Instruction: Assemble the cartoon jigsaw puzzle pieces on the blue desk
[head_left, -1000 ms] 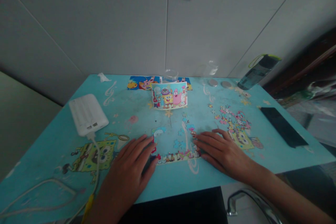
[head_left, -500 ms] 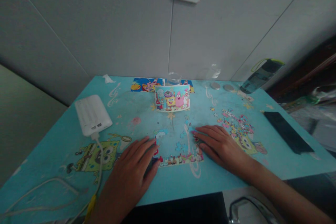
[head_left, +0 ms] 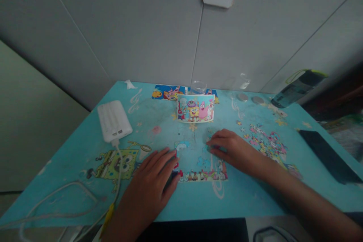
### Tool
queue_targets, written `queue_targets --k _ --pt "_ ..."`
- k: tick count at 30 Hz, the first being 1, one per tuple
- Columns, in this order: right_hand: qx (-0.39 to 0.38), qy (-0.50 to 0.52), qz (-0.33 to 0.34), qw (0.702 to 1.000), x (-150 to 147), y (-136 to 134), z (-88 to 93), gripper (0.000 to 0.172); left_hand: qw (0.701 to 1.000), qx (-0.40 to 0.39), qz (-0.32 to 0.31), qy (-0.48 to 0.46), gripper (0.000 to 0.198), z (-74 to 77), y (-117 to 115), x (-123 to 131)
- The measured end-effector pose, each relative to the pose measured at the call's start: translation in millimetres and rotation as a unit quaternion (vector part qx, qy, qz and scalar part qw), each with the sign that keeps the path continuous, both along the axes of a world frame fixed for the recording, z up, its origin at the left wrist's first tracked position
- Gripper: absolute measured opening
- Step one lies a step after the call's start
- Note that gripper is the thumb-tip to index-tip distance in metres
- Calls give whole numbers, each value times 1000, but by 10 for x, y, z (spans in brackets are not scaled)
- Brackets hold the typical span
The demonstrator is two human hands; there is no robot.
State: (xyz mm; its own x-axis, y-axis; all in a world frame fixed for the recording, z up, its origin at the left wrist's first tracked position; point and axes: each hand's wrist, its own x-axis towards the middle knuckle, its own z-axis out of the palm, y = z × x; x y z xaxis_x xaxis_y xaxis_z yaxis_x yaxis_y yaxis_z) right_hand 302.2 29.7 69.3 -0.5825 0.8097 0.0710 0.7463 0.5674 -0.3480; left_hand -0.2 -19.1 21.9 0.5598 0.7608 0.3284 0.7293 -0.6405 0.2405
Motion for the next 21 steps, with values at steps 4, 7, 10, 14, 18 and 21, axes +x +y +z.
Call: queue_targets --k 4,7,10,14,18,21 --pt "-36 20 -14 999 -17 43 -50 17 1000 2 2 -6 32 10 -5 5" --pt "-47 39 -29 998 -12 36 -94 13 1000 -2 5 -2 33 9 -8 8" --pt "-53 50 -41 997 -9 43 -108 9 1000 -3 7 2 34 5 -8 7" --pt "-57 67 -53 995 -24 51 -101 6 1000 -3 6 2 34 4 -8 5" --pt "-87 95 -90 988 -32 16 -99 7 1000 0 6 4 34 2 -13 2" --pt "-98 135 -141 976 4 -2 -97 8 1000 0 5 3 34 -9 -10 -2"
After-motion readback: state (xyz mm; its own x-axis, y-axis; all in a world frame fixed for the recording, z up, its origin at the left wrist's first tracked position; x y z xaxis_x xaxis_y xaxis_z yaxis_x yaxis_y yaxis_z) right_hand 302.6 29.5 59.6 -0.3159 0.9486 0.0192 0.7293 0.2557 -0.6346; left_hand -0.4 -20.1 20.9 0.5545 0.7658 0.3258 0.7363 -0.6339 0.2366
